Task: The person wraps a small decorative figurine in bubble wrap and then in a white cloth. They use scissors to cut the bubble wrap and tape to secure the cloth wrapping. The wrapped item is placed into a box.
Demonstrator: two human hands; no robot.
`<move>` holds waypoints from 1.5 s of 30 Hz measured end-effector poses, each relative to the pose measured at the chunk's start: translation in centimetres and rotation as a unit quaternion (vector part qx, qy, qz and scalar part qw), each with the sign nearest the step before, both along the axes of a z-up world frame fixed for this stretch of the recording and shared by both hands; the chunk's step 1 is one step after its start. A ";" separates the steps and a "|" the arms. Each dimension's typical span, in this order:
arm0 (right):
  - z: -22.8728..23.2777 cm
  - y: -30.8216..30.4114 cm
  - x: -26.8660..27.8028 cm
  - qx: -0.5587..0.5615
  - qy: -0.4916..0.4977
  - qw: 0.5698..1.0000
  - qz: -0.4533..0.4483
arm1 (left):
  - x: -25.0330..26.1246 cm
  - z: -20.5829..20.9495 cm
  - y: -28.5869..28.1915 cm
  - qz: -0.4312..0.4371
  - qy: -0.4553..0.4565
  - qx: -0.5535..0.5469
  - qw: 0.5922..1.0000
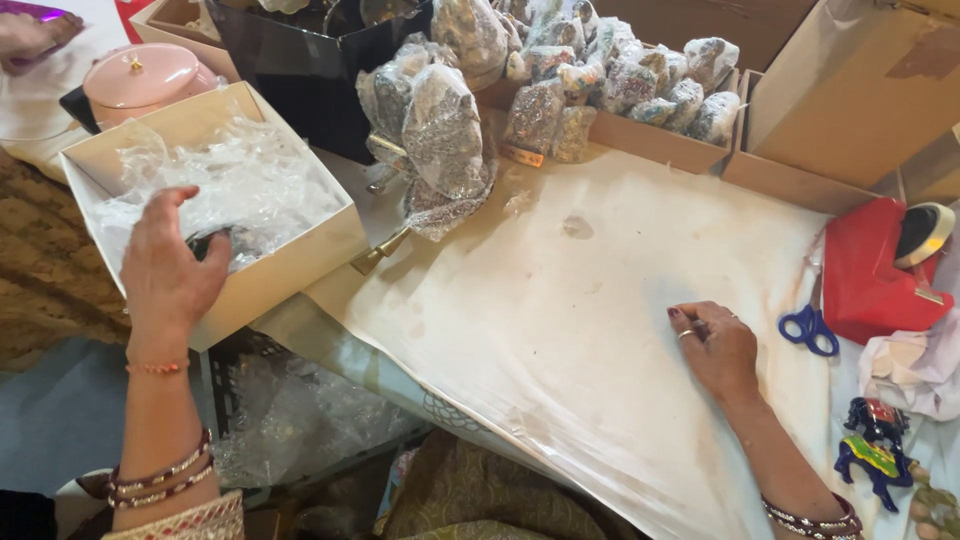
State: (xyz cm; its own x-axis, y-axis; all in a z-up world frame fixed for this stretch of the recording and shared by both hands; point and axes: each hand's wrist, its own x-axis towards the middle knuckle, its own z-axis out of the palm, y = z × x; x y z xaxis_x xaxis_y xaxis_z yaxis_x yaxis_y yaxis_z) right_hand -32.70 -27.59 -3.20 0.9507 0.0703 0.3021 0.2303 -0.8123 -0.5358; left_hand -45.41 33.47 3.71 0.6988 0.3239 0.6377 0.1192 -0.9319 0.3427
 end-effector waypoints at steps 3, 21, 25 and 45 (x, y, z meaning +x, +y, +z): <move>-0.5 -0.3 0.2 -0.006 -0.013 1.000 0.010 | -1.2 0.0 -3.6 -0.019 -0.110 0.089 0.990; -0.3 -0.2 0.3 0.004 -0.035 0.999 0.026 | -4.8 -20.1 -12.8 -0.061 -0.210 -0.038 0.975; -0.9 -0.1 0.7 -0.017 -0.060 0.998 0.016 | -2.3 -12.9 -16.0 -0.145 -0.250 0.003 0.957; -1.5 -0.7 1.2 0.002 -0.112 0.991 0.072 | 17.9 -6.6 -40.2 -0.492 0.194 0.112 0.842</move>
